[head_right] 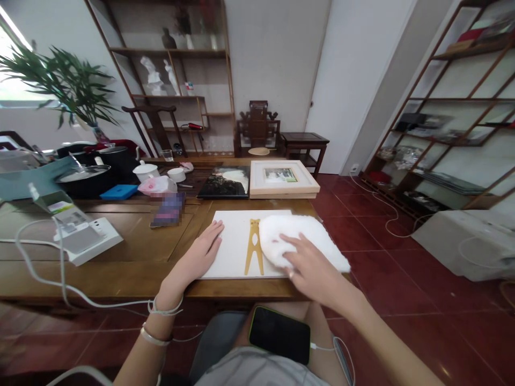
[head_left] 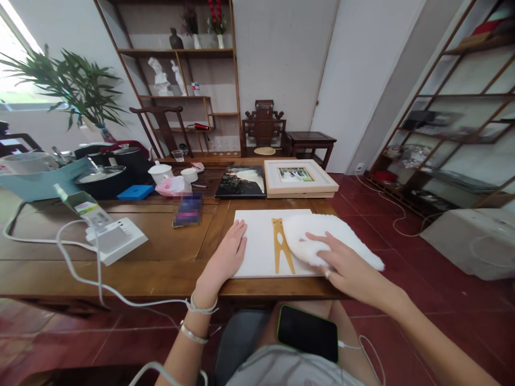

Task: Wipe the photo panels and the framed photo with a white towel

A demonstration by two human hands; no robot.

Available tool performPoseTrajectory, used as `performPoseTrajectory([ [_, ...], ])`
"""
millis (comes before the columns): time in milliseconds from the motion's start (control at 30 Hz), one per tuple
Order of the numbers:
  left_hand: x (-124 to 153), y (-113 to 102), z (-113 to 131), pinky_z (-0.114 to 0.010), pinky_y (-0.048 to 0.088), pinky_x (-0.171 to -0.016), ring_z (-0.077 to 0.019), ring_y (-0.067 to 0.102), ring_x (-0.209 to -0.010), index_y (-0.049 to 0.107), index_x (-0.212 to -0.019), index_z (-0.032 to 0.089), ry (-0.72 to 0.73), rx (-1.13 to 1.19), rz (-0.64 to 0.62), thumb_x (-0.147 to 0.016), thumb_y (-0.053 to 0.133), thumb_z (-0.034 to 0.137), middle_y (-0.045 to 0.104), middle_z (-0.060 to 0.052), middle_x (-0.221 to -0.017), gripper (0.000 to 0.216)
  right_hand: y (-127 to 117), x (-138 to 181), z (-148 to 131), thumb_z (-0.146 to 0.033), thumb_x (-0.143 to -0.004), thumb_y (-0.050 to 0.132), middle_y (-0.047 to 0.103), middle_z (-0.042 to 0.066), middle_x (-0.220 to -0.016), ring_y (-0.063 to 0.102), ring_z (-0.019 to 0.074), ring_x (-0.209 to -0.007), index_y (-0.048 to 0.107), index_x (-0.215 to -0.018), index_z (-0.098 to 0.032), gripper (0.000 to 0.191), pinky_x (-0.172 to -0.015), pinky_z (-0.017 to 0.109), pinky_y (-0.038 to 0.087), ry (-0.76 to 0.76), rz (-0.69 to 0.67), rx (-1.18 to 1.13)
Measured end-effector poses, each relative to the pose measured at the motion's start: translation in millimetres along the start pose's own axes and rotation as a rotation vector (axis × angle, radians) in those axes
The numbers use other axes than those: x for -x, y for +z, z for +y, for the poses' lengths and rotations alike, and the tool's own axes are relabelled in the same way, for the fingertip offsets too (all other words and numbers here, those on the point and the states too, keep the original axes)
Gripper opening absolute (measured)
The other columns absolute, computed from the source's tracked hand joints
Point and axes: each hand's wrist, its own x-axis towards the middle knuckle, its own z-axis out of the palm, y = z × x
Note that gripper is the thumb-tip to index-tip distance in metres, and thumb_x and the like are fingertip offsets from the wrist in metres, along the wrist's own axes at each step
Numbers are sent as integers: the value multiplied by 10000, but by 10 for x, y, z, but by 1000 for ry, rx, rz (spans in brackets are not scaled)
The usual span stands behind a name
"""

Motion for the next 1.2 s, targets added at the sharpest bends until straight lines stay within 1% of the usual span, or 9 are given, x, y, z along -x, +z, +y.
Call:
performPoseTrajectory([
  [233, 3, -4, 18, -442, 238, -1125, -224, 271, -1364, 457, -1291, 76, -2, 7, -2, -908, 304, 253, 383, -148, -1431, 449, -132, 365, -199, -113, -750, 431, 446, 74, -1388, 315, 252, -1324, 614, -793, -204, 209, -1085, 504, 261, 13, -94, -73],
  [400, 3, -17, 28, -436, 228, -1129, -227, 266, -1367, 448, -1292, 41, -11, -3, -24, -908, 294, 244, 374, -164, -1432, 461, -92, -85, 76, -155, -819, 383, 537, 125, -1282, 409, 286, -1243, 623, -919, -171, 261, -1021, 472, 322, 39, -73, -27],
  [467, 3, -27, 37, -422, 224, -1133, -226, 263, -1367, 441, -1294, 20, -16, -10, -33, -909, 285, 245, 368, -173, -1434, 472, -69, -347, 209, -162, -832, 374, 628, 121, -1090, 486, 289, -1133, 623, -950, -170, 276, -935, 435, 389, 53, -59, 0],
  [567, 4, -40, 49, -419, 226, -1133, -222, 262, -1368, 436, -1299, 25, -18, -13, -35, -912, 282, 245, 365, -169, -1436, 471, -44, -678, 363, -172, -840, 375, 641, 105, -913, 554, 267, -910, 623, -904, -165, 256, -785, 378, 437, 106, -39, 38],
  [667, 6, -45, 56, -430, 225, -1132, -224, 259, -1369, 433, -1300, 26, -20, -9, -41, -915, 283, 244, 358, -172, -1439, 468, -24, -815, 405, -154, -830, 374, 638, 107, -884, 552, 259, -871, 616, -847, -160, 242, -772, 367, 427, 121, -13, 49],
  [800, 9, -38, 52, -446, 232, -1128, -228, 268, -1365, 448, -1295, 60, -9, 11, -23, -910, 302, 242, 372, -158, -1435, 449, -3, -645, 277, -119, -797, 377, 645, 110, -973, 534, 272, -1007, 614, -826, -166, 243, -900, 418, 391, 95, -3, 36],
  [967, 10, -35, 49, -440, 228, -1130, -226, 257, -1370, 452, -1291, 60, -8, 20, -22, -908, 308, 245, 377, -160, -1432, 450, -54, -110, 59, -100, -754, 395, 580, 110, -1221, 377, 260, -1276, 627, -906, -180, 290, -1083, 478, 237, 21, -5, -65],
  [1133, 8, -26, 39, -453, 231, -1127, -227, 268, -1366, 463, -1287, 94, -3, 32, -6, -906, 316, 253, 383, -139, -1433, 438, -110, 249, 135, -171, -806, 430, 469, 34, -1370, 355, 291, -1296, 620, -862, -230, 207, -1034, 468, 339, 82, -57, -121],
  [1200, 6, -19, 34, -452, 233, -1126, -226, 271, -1365, 463, -1287, 97, 0, 31, -2, -905, 318, 252, 386, -136, -1432, 437, -91, 228, 251, -193, -816, 428, 522, 47, -1316, 388, 310, -1270, 611, -854, -232, 190, -974, 457, 398, 152, -60, -121],
])
